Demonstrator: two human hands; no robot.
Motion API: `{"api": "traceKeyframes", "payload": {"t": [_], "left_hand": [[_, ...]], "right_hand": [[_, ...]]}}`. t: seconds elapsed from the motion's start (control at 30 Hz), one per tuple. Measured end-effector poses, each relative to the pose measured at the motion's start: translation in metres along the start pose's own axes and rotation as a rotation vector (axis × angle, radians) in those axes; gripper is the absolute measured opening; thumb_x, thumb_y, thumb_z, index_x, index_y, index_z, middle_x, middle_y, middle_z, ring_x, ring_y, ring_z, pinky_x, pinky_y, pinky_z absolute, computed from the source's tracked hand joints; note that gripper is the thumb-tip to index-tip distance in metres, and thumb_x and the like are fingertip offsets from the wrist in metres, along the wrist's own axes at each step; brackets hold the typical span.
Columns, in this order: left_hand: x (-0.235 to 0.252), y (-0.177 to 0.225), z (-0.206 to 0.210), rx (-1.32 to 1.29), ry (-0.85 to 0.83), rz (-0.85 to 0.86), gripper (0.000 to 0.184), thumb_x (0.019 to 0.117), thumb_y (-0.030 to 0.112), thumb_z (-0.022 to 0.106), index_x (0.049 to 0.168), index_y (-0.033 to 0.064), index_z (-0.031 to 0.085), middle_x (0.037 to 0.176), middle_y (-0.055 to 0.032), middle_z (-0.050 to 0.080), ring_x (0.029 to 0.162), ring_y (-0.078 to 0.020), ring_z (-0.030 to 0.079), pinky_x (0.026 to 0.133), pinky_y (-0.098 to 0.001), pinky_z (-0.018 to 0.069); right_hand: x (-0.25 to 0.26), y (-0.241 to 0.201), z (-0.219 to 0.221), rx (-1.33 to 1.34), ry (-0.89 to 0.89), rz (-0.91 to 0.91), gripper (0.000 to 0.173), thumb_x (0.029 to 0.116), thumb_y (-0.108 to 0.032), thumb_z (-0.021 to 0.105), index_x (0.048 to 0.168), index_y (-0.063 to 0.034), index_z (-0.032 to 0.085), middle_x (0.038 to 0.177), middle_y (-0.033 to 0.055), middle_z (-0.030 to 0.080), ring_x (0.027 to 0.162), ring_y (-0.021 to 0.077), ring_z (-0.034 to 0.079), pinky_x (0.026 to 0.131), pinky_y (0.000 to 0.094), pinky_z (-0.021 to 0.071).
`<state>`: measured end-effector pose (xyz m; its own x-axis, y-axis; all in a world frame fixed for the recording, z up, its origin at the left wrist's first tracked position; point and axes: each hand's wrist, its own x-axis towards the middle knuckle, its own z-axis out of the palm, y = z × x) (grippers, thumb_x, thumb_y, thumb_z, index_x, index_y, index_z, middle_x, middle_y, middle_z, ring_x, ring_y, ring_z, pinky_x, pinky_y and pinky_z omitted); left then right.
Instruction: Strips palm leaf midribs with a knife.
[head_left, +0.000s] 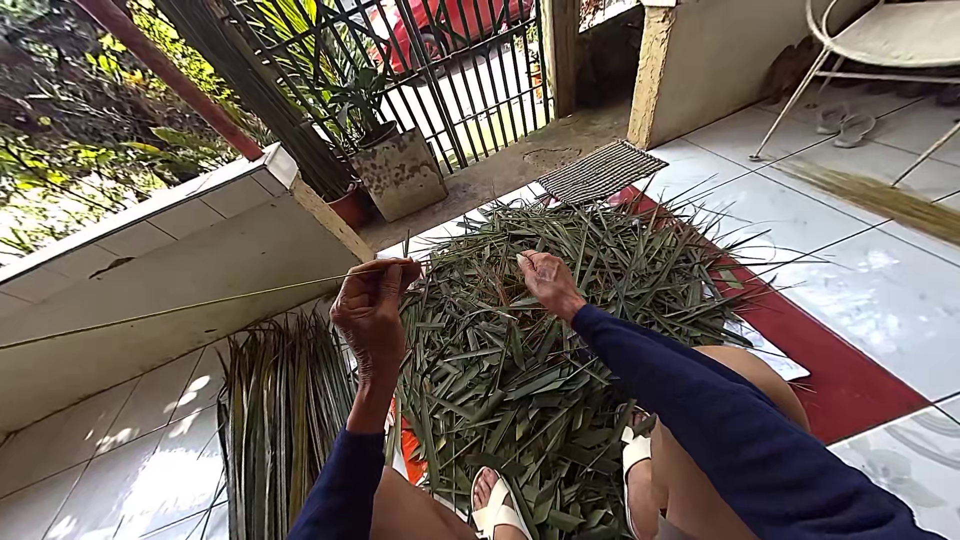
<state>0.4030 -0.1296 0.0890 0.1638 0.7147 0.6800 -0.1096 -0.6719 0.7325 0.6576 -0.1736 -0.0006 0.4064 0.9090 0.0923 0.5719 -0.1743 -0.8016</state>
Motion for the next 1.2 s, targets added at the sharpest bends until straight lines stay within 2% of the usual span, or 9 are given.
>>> {"api": "traceKeyframes", "payload": {"t": [0.13, 0.23, 0.33, 0.4, 0.6, 0.77, 0.9, 1.07, 1.2], "left_hand": [[0.003, 0.004, -0.008, 0.008, 0.011, 0.022, 0.015, 0.0995, -0.004, 0.061, 0.114, -0.0034, 0.065, 0.106, -0.0182, 0.075, 0.095, -0.0338, 0.076, 0.089, -0.0497, 0.064], [0.002, 0.002, -0.009, 0.002, 0.006, 0.007, 0.015, 0.0993, -0.004, 0.062, 0.114, -0.0037, 0.065, 0.108, -0.019, 0.075, 0.097, -0.0353, 0.075, 0.092, -0.0512, 0.0634], [0.0, 0.0, -0.006, 0.016, -0.039, 0.023, 0.016, 0.0982, -0.004, 0.063, 0.114, -0.0022, 0.067, 0.109, -0.017, 0.075, 0.098, -0.0336, 0.075, 0.093, -0.0499, 0.063], [-0.001, -0.002, -0.002, 0.025, -0.073, 0.039, 0.017, 0.0969, -0.005, 0.065, 0.113, -0.0017, 0.068, 0.109, -0.0161, 0.075, 0.098, -0.0323, 0.075, 0.092, -0.0489, 0.0631], [-0.005, -0.004, 0.004, 0.068, -0.121, 0.077, 0.016, 0.095, -0.005, 0.068, 0.11, -0.0015, 0.072, 0.107, -0.0144, 0.075, 0.096, -0.0298, 0.075, 0.091, -0.0472, 0.0634], [-0.006, -0.002, 0.007, 0.051, -0.108, 0.075, 0.016, 0.0952, -0.004, 0.067, 0.11, -0.0024, 0.071, 0.106, -0.0152, 0.076, 0.094, -0.0304, 0.076, 0.09, -0.0471, 0.064], [-0.003, 0.001, 0.005, 0.054, -0.077, 0.078, 0.015, 0.0954, -0.005, 0.067, 0.11, -0.0033, 0.07, 0.104, -0.0156, 0.076, 0.093, -0.0311, 0.076, 0.088, -0.048, 0.0646], [0.006, 0.006, -0.007, 0.068, -0.033, 0.094, 0.014, 0.0977, -0.003, 0.064, 0.111, -0.0042, 0.069, 0.103, -0.0162, 0.076, 0.092, -0.0311, 0.076, 0.087, -0.048, 0.0647], [0.013, 0.009, -0.021, 0.054, 0.022, 0.078, 0.014, 0.0997, -0.002, 0.061, 0.112, -0.0031, 0.068, 0.103, -0.0158, 0.076, 0.091, -0.0311, 0.076, 0.087, -0.0486, 0.0644]], "right_hand": [[-0.01, 0.0, -0.016, 0.041, 0.1, 0.003, 0.042, 0.1122, -0.03, 0.039, 0.117, -0.0001, 0.068, 0.099, 0.0242, 0.069, 0.092, 0.0409, 0.069, 0.078, 0.0608, 0.0527], [-0.008, -0.018, -0.018, 0.154, 0.198, -0.146, 0.044, 0.1118, -0.033, 0.037, 0.126, -0.0046, 0.068, 0.09, 0.0152, 0.069, 0.08, 0.029, 0.066, 0.076, 0.0512, 0.0532], [-0.03, -0.047, -0.016, 0.262, 0.125, -0.288, 0.04, 0.1115, -0.034, 0.04, 0.126, -0.0088, 0.068, 0.077, 0.0079, 0.062, 0.062, 0.0203, 0.057, 0.059, 0.0413, 0.05], [-0.044, -0.065, -0.013, 0.315, 0.0, -0.316, 0.039, 0.111, -0.033, 0.043, 0.129, -0.0105, 0.069, 0.078, 0.0071, 0.063, 0.06, 0.0178, 0.055, 0.056, 0.0379, 0.049], [-0.054, -0.08, -0.001, 0.314, -0.127, -0.383, 0.037, 0.1105, -0.034, 0.045, 0.122, -0.0121, 0.073, 0.084, 0.0028, 0.067, 0.066, 0.0129, 0.057, 0.062, 0.0338, 0.0489], [-0.048, -0.071, -0.003, 0.287, -0.14, -0.307, 0.038, 0.1107, -0.034, 0.044, 0.122, -0.0109, 0.073, 0.09, 0.0054, 0.069, 0.07, 0.0165, 0.061, 0.065, 0.0385, 0.0512], [-0.035, -0.049, 0.0, 0.234, -0.102, -0.226, 0.037, 0.1109, -0.032, 0.043, 0.112, -0.0088, 0.072, 0.073, 0.0067, 0.059, 0.062, 0.0194, 0.056, 0.06, 0.0402, 0.0478], [-0.021, -0.019, -0.001, 0.05, -0.07, -0.054, 0.04, 0.1113, -0.029, 0.042, 0.119, -0.0024, 0.07, 0.103, 0.0211, 0.071, 0.097, 0.0377, 0.07, 0.084, 0.0589, 0.0537], [-0.009, 0.003, -0.007, 0.005, -0.079, 0.062, 0.041, 0.1114, -0.028, 0.041, 0.119, 0.0003, 0.068, 0.109, 0.0244, 0.069, 0.104, 0.0405, 0.067, 0.089, 0.0605, 0.0514]]}}
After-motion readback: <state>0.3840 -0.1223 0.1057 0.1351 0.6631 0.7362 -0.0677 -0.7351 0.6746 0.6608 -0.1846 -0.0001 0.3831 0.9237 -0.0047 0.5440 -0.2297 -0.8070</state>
